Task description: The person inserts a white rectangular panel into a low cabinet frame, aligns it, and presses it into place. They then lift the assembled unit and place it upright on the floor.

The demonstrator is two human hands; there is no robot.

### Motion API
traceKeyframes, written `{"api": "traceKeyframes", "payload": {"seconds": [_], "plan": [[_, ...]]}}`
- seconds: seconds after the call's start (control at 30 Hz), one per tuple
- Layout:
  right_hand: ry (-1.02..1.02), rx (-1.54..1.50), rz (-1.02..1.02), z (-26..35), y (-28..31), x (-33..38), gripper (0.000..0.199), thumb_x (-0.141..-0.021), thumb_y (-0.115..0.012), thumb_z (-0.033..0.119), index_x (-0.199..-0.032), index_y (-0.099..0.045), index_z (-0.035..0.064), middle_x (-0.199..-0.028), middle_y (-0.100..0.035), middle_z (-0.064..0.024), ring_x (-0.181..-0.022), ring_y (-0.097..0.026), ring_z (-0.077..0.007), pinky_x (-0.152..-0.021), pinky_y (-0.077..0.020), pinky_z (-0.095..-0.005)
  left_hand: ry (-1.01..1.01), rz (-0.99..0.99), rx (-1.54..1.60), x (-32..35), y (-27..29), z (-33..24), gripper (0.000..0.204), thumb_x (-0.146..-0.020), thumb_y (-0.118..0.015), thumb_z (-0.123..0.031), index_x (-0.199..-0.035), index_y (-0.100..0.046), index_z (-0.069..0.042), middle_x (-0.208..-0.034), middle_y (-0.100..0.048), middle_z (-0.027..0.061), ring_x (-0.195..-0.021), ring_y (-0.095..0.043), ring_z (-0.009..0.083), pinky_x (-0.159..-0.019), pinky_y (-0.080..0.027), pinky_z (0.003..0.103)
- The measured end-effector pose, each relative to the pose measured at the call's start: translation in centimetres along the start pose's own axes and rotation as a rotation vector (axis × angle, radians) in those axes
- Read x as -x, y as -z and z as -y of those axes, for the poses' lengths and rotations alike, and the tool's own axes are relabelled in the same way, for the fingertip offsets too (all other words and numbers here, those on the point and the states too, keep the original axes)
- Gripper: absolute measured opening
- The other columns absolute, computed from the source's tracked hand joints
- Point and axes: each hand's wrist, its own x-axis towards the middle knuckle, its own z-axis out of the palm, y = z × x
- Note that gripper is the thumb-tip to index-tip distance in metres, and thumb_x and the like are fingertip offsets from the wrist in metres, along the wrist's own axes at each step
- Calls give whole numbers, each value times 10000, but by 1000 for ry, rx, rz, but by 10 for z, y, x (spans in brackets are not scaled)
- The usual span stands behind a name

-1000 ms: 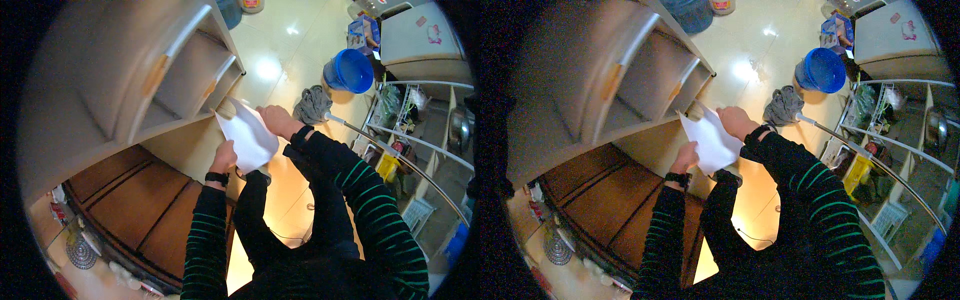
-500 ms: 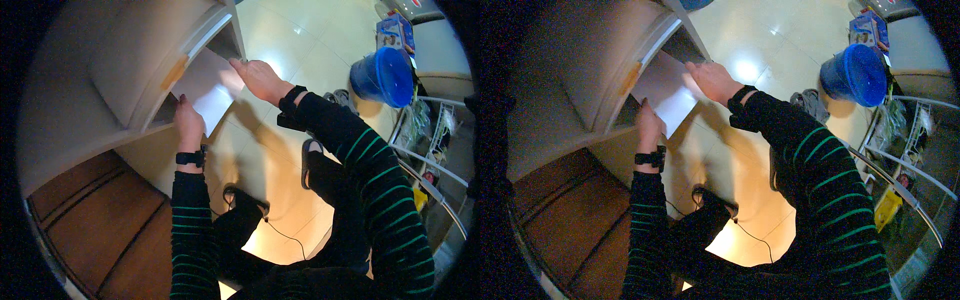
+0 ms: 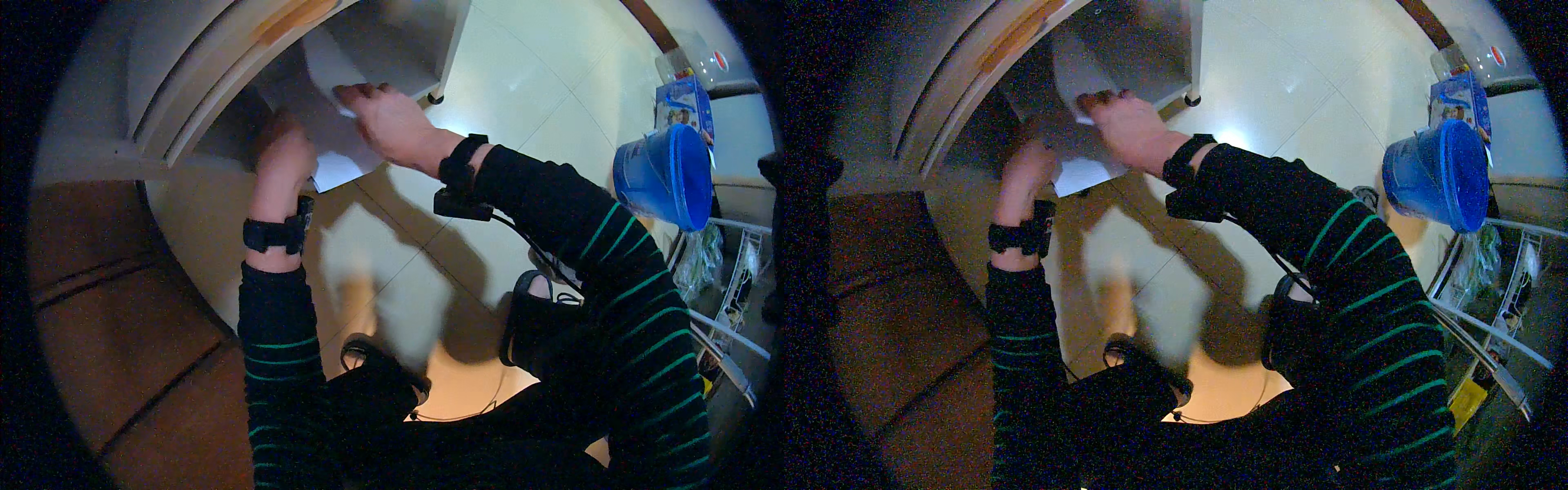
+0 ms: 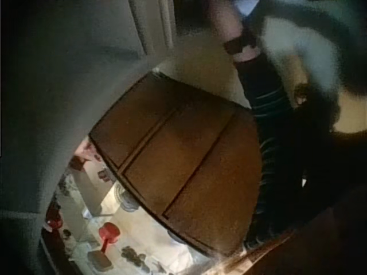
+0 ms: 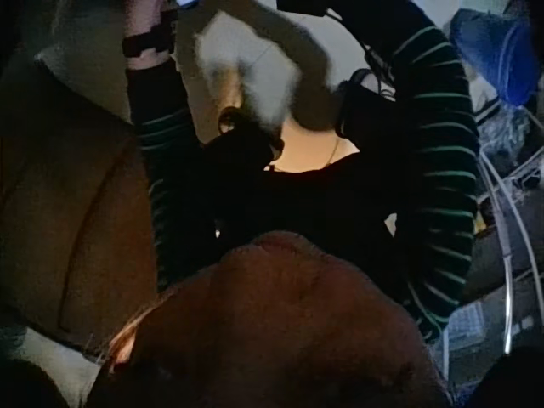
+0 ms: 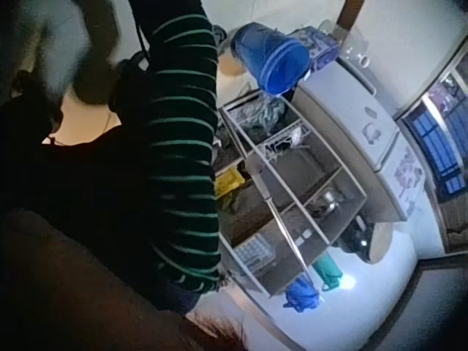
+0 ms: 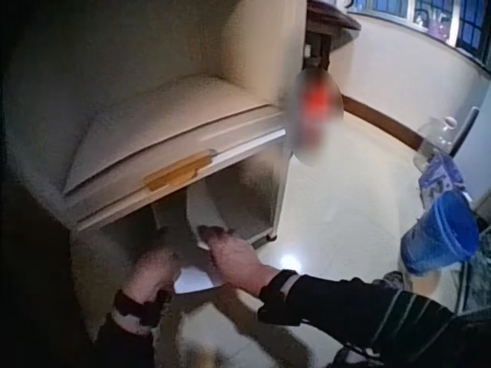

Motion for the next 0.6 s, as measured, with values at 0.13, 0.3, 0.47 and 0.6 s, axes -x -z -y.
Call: {"api": "traceKeyframes", "payload": {"seconds": [0.13,0.3,0.47,0.6], "plan": [[-215,-7,206,-35,-8,0,487,-854,-526,44,-1339,-475,50,-1042,-638,-275,-950,-628,-440,-793,-534,-488,11,-91,65,4,-9,10,635,-763,-669,-31,-1362,-458,-17,-1263,-570,260,-1163,-569,399,-981,-480,415],[-489,-229,184,-90,3,-1,413,-892,-527,92,-1299,-520,20,-1097,-627,-291,-980,-625,-432,-856,-518,-448,6,-196,166,8,-16,7,661,-781,-635,-27,-1410,-433,-49,-1381,-457,290,-1198,-539,425,-1000,-467,434],[-595,-289,166,-118,10,10,384,-932,-567,234,-1250,-571,19,-1159,-646,-230,-1045,-624,-386,-923,-490,-427,-101,-203,177,26,4,-35,580,-805,-537,35,-1375,-486,-64,-1449,-363,308,-1157,-552,476,-982,-478,451],[-471,-126,262,-119,-2,21,518,-919,-603,416,-1290,-564,56,-1238,-620,-212,-1123,-592,-389,-993,-447,-434,-180,-142,307,48,16,-84,594,-795,-530,62,-1370,-485,-83,-1471,-308,334,-1087,-584,495,-958,-486,482]]}}
